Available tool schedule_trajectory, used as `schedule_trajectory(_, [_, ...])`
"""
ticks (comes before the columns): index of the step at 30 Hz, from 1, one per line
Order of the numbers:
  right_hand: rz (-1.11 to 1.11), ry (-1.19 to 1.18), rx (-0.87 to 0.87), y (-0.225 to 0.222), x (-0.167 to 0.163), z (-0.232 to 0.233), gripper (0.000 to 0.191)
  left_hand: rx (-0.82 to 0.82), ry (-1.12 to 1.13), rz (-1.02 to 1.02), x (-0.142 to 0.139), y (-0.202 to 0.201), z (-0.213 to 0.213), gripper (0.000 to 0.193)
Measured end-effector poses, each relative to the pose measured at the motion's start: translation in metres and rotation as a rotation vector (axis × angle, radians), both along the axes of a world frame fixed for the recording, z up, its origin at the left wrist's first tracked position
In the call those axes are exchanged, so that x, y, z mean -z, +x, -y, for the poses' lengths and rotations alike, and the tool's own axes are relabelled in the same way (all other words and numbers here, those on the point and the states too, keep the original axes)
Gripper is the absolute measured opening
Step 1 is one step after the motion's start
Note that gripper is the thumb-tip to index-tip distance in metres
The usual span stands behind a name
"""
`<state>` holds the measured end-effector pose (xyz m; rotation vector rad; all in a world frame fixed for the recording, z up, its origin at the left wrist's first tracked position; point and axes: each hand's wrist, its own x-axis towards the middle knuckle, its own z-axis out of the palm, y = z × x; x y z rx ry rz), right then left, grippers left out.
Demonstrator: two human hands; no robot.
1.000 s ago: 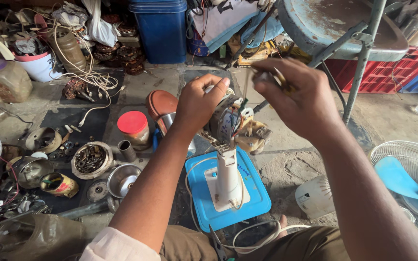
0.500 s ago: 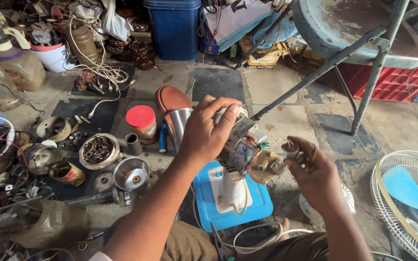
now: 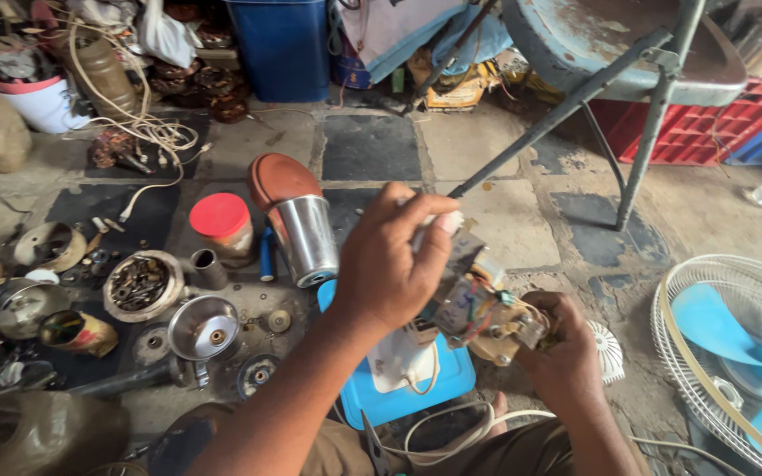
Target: The person disassembles a small white fan by removing the front grille and motor housing. They use a screwdriver to loosen screws and separate components, then reassemble the fan by reversing the steps.
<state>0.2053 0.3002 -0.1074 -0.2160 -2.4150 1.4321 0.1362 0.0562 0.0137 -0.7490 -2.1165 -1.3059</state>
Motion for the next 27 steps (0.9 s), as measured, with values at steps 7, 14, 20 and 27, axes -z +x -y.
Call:
schedule_trajectory(7, [-0.117,-0.223,-0.105,-0.003,0.01,0.005,0.051,0.04,0.006,-0.059,0.0,0.001,0.004,0.017])
schedule_trajectory(14, [-0.145,-0.461,-0.16,0.004,-0.012,0.001,0.066,0.041,0.004,-0.005,-0.001,-0.002,-0.001,0.018])
schedule_trajectory(20, [-0.275,0.061,-0.058,0.009,-0.047,0.002,0.045,0.038,-0.009,-0.027,-0.001,-0.001,-0.001,0.019])
schedule_trajectory(27, [-0.179,0.242,-0.279,0.001,-0.103,0.002,0.041,0.037,-0.016,0.023,-0.002,0.0,-0.003,0.02])
